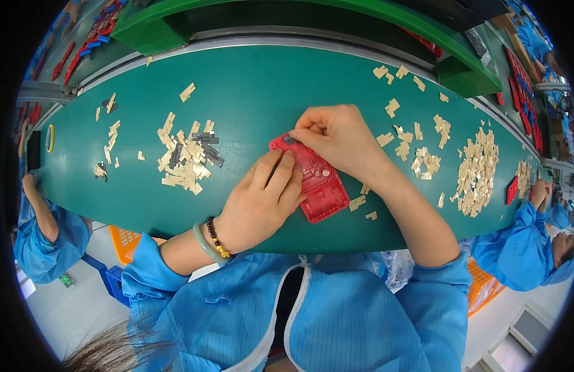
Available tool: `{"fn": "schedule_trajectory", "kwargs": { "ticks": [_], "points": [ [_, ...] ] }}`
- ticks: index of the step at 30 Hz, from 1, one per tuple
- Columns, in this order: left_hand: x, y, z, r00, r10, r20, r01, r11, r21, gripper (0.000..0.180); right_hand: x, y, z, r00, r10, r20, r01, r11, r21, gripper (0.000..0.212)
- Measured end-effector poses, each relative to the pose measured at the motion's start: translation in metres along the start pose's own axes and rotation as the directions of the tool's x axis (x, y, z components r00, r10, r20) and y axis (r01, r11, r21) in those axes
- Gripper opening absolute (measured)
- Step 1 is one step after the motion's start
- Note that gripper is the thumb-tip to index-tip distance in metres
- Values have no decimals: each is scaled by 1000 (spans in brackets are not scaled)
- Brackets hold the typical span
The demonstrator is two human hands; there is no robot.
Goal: The person assembles small electronic components into a red plastic housing by hand on an industrial assembly line.
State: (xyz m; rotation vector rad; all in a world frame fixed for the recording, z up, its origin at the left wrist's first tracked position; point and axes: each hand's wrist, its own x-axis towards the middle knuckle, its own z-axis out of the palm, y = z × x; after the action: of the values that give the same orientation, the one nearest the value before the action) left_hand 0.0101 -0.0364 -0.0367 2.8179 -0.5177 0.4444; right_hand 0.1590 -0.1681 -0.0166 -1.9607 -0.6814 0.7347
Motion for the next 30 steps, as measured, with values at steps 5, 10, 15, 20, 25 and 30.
{"fn": "schedule_trajectory", "kwargs": {
  "ticks": [5,10,15,20,25,30],
  "points": [
    [1,-1,0,1000,-6,-5,6,1000,-11,38,-1,-4,1,1000,-17,-22,16,999,-42,9],
    [1,-2,-1,999,-18,-28,17,999,-35,36,0,-7,0,999,-33,9,34,998,-61,8],
    [1,-2,8,988,-119,-98,105,985,-138,32,1,-6,0,990,-134,47,141,968,-209,9],
    [5,-6,1,988,-128,-87,103,963,-250,25,-15,-20,9,926,-376,14,260,612,-747,11],
    [5,-6,2,986,-119,-119,79,952,-296,23,-35,-8,7,848,-523,-88,251,543,-801,14],
    [7,-7,1,980,-115,-164,58,947,-317,23,-38,6,2,840,-532,-105,232,528,-817,16]
  ]
}}
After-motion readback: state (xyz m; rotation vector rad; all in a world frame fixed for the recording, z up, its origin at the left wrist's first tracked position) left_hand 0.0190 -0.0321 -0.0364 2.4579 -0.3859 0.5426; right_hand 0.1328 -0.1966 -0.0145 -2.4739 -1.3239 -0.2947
